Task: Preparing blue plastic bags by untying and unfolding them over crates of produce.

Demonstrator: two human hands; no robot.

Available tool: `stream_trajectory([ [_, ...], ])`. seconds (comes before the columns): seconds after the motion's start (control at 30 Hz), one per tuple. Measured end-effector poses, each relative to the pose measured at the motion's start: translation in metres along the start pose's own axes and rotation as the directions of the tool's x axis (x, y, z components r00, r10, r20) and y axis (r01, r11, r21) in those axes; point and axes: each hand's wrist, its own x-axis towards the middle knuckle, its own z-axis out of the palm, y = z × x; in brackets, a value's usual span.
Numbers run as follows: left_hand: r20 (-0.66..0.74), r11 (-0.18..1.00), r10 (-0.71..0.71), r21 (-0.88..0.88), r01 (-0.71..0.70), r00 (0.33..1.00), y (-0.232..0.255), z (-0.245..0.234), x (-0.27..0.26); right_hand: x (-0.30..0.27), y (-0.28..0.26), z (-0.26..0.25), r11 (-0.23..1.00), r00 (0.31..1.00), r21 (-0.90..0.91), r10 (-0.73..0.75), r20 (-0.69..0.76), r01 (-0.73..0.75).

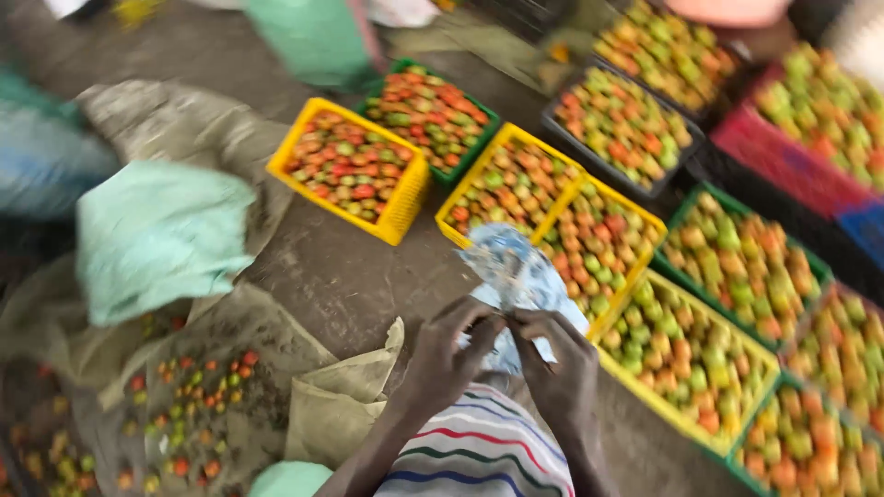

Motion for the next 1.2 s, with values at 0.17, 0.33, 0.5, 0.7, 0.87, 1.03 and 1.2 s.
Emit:
stream_trajectory([
  [0.17,-0.239,0.985,0.173,0.07,-0.16,0.956,-0.009,-0.025,-0.007,0.014,-0.008,0.04,1.0,1.0,0.024,-0.005,-0.005,0.005],
  [0.33,-0.286,0.995,0.095,0.026,-0.091,0.954,-0.034,-0.078,-0.02,0.027,-0.02,0.107,0.975,0.986,-0.144,-0.167,0.017,0.167],
  [0.5,-0.384,0.991,0.13,0.035,-0.126,0.914,-0.064,-0.168,-0.033,0.059,-0.064,0.202,0.973,0.966,-0.001,-0.228,0.12,0.23],
  [0.7,-0.42,0.997,0.039,-0.039,-0.061,0.907,-0.073,-0.271,-0.064,0.104,-0.04,0.316,0.891,0.884,0.438,-0.104,0.455,-0.121],
  [0.87,-0.653,0.953,-0.235,-0.301,0.038,0.72,-0.107,-0.324,-0.07,0.125,-0.109,0.362,0.786,0.702,0.507,-0.135,0.699,-0.354],
  [1.03,-0.625,0.652,-0.687,-0.756,-0.067,0.372,-0.139,-0.386,-0.065,0.157,-0.13,0.424,0.789,0.557,0.419,-0.119,0.822,-0.45],
  [1.2,-0.662,0.598,-0.679,-0.75,-0.283,0.317,-0.223,-0.456,-0.057,0.208,-0.101,0.498,0.81,0.449,0.348,-0.12,0.886,-0.471],
])
